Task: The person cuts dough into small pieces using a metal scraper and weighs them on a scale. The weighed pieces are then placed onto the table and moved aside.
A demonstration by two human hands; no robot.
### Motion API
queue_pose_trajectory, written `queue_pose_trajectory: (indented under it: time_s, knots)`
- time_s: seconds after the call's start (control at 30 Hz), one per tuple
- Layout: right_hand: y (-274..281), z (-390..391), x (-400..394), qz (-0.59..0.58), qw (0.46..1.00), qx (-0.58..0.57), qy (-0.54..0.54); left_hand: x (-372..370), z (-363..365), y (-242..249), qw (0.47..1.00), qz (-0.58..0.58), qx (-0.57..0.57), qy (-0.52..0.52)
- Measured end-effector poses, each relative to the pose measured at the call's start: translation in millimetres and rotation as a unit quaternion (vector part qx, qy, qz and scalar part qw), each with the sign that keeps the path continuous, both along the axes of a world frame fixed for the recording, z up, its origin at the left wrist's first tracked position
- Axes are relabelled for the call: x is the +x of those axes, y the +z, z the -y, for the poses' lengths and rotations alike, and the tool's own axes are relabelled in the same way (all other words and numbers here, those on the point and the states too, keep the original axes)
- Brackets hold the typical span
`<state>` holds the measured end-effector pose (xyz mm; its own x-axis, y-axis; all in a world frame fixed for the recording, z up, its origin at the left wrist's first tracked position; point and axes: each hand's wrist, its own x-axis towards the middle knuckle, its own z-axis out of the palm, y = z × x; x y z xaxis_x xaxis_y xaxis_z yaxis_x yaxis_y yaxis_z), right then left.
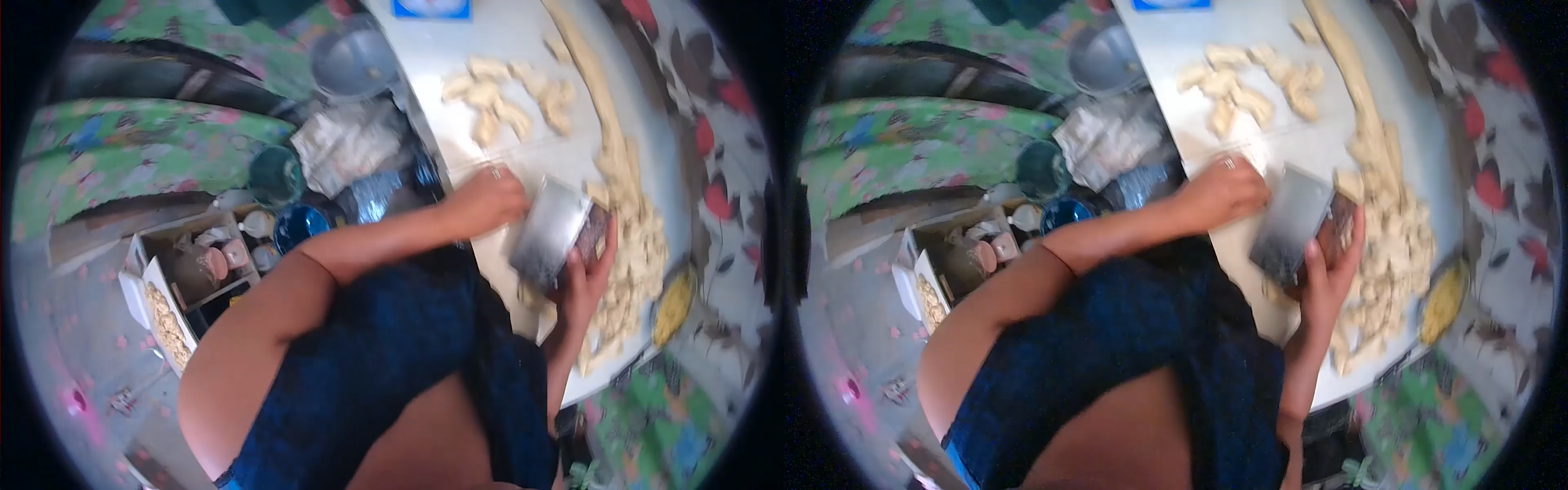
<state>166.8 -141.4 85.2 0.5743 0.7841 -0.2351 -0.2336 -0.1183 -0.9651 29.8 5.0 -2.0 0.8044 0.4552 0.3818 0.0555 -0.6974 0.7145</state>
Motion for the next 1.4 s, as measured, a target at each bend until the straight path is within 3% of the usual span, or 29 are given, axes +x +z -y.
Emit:
queue_pose_trajectory:
  time_s: [0.07,0.3,0.4,0.47,0.5,0.57,0.7,0.73,0.77,0.83,0.93,0.97,1.0,1.1,1.17,1.2,1.23,1.3,1.4]
  knots:
    - [-9,-3,4,0.073,0.997,0.024,0.022,-3,0,4,0.999,0.008,0.039,0.026]
    - [-7,-15,2,0.068,0.996,0.007,0.054,-5,-1,6,0.997,-0.054,0.002,0.047]
    - [-10,-15,-1,0.095,0.993,-0.019,0.065,-4,-1,5,0.996,-0.058,0.047,0.038]
    - [-6,-16,-4,0.241,0.964,-0.053,0.094,-5,0,5,0.996,-0.049,0.058,0.037]
    - [-1,-19,-5,0.241,0.964,-0.054,0.095,-5,0,5,0.996,-0.039,0.067,0.034]
    - [11,-25,-8,0.386,0.899,-0.133,0.159,-5,-1,3,0.996,-0.041,0.074,0.021]
    - [15,-47,-23,0.42,0.879,-0.111,0.196,-4,5,-5,0.992,0.016,0.121,0.019]
    - [19,-55,-29,0.431,0.86,-0.16,0.22,-5,6,-4,0.991,0.055,0.122,0.017]
    - [23,-65,-32,0.441,0.84,-0.205,0.242,-7,6,-3,0.994,0.058,0.095,0.011]
    - [24,-80,-31,0.465,0.837,-0.176,0.23,-10,7,-3,0.997,0.028,0.072,0.004]
    - [12,-80,-7,0.403,0.872,-0.165,0.223,-22,-5,32,0.984,0.033,-0.163,0.069]
    - [-1,-74,4,0.321,0.92,-0.1,0.2,-31,-14,48,0.969,0.046,-0.22,0.103]
    - [-11,-66,13,0.233,0.956,-0.034,0.176,-39,-35,64,0.978,0.081,-0.148,0.124]
    - [-27,-34,21,0.103,0.99,0.015,0.093,-70,-105,123,0.964,0.134,0.081,0.216]
    - [-36,-15,20,0.033,0.999,0.019,0.039,-78,-144,163,0.94,0.197,0.074,0.27]
    - [-44,-6,20,0.032,0.999,0.02,0.029,-86,-166,180,0.953,0.163,0.099,0.236]
    - [-47,0,21,0.033,0.999,0.021,0.018,-85,-180,196,0.937,0.119,0.182,0.274]
    - [-43,5,14,0.022,0.999,0.027,0.007,-67,-207,216,0.953,0.171,0.008,0.249]
    - [-39,7,11,-0.004,0.999,0.032,-0.012,-53,-241,229,0.974,0.108,-0.02,0.196]
